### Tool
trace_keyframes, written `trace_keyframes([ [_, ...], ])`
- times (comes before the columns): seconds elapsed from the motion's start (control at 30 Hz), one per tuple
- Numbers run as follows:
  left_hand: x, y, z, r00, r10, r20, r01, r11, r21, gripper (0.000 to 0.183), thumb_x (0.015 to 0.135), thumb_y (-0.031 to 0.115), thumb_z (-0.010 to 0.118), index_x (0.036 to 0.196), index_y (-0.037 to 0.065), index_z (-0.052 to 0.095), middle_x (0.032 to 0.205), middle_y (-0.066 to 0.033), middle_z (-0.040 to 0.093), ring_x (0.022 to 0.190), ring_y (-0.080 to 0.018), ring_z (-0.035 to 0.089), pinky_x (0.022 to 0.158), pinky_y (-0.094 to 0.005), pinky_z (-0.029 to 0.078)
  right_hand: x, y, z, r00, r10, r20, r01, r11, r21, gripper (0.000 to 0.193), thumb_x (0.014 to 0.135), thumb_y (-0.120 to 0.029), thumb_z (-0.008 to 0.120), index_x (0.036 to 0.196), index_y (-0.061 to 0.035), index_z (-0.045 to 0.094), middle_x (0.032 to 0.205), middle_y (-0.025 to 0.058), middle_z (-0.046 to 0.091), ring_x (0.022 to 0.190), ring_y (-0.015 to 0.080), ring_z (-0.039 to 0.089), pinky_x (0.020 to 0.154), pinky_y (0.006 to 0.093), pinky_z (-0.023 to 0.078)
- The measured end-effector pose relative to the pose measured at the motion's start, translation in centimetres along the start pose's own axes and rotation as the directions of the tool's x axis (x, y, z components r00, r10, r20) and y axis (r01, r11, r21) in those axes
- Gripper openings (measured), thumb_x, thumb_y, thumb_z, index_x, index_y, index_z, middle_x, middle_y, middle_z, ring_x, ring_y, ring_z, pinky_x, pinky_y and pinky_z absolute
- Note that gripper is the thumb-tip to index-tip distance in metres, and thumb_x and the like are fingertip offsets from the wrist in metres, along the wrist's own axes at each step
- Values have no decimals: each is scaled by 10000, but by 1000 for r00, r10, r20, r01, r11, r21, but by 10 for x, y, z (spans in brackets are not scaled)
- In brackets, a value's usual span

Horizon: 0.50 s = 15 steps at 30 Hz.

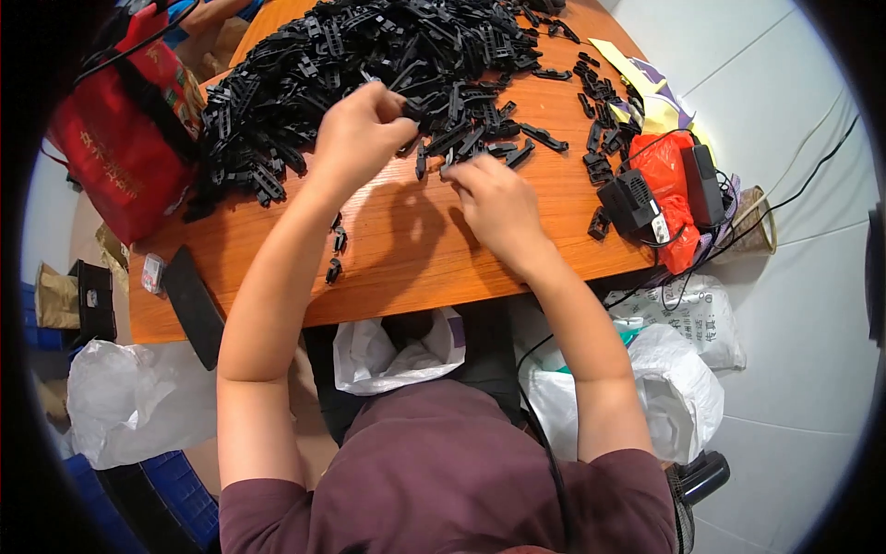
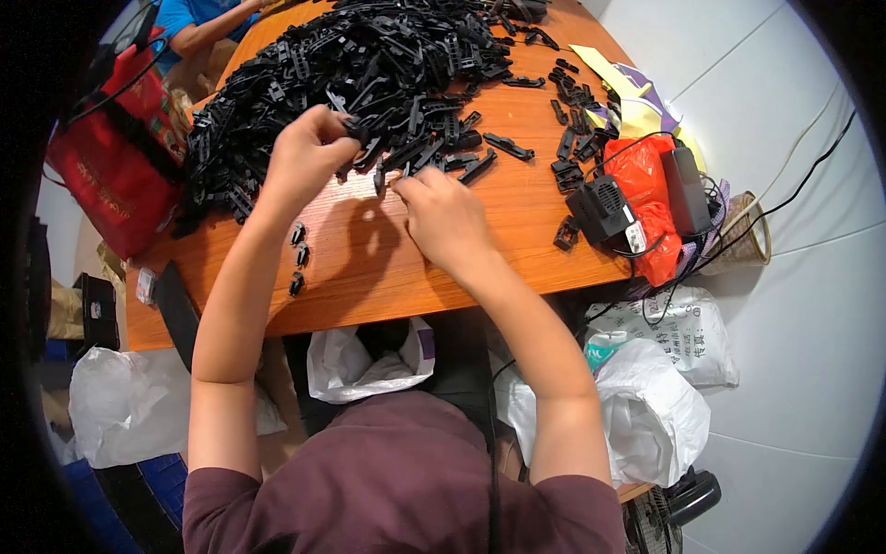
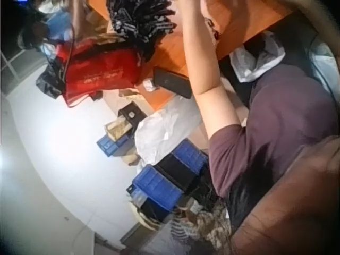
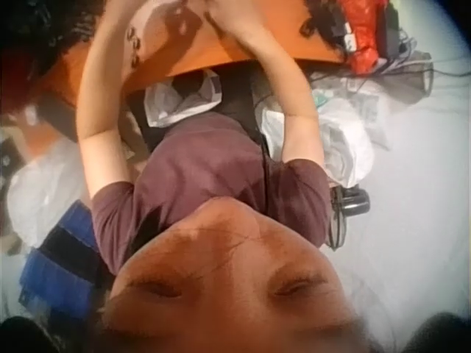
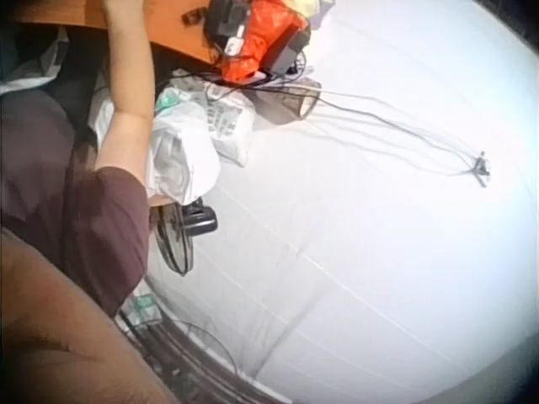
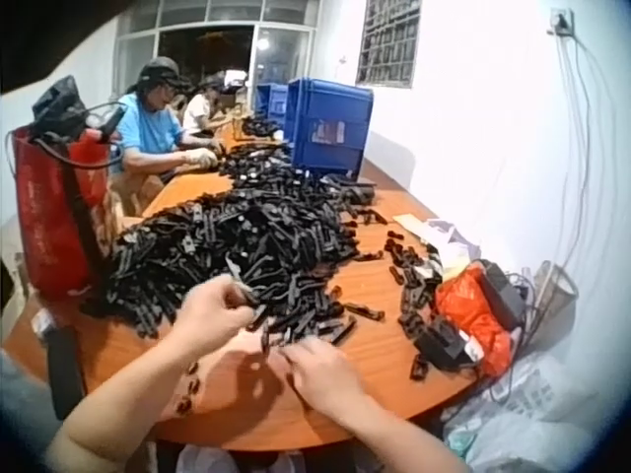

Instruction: The person sorts plastic components on a table and repeatedly connects pairs of plastic parts together by hand.

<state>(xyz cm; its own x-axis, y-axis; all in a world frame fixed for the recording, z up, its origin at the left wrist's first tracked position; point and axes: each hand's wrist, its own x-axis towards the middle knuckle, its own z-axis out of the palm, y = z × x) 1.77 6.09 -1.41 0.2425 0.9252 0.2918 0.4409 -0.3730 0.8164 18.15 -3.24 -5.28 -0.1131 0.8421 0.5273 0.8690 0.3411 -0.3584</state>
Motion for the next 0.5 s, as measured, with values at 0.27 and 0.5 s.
trace_keyframes([
  [0.27, -21, -13, -26, 988, -152, 21, 149, 924, -352, 369, 766, 120, 692, 1103, 32, 571, 857, -32, 634, 735, -101, 597, 628, -227, 484, 46, -5, 28, 927, -231, 295, 312, 912, -267, 123, 741, -100, 601, 859, -87, 631, 1026, 78, 576, 868, 252, 559, 722, 342, 504],
  [0.5, -42, 5, -16, 933, -309, 183, 299, 387, -872, 203, 880, 189, 597, 992, 20, 577, 879, -44, 600, 794, -110, 607, 702, -242, 540, 24, -52, -25, 925, 266, 270, -378, 592, 711, 295, 877, 22, 452, 1137, -78, 549, 996, 53, 553, 855, 114, 558, 610, 227, 530],
])
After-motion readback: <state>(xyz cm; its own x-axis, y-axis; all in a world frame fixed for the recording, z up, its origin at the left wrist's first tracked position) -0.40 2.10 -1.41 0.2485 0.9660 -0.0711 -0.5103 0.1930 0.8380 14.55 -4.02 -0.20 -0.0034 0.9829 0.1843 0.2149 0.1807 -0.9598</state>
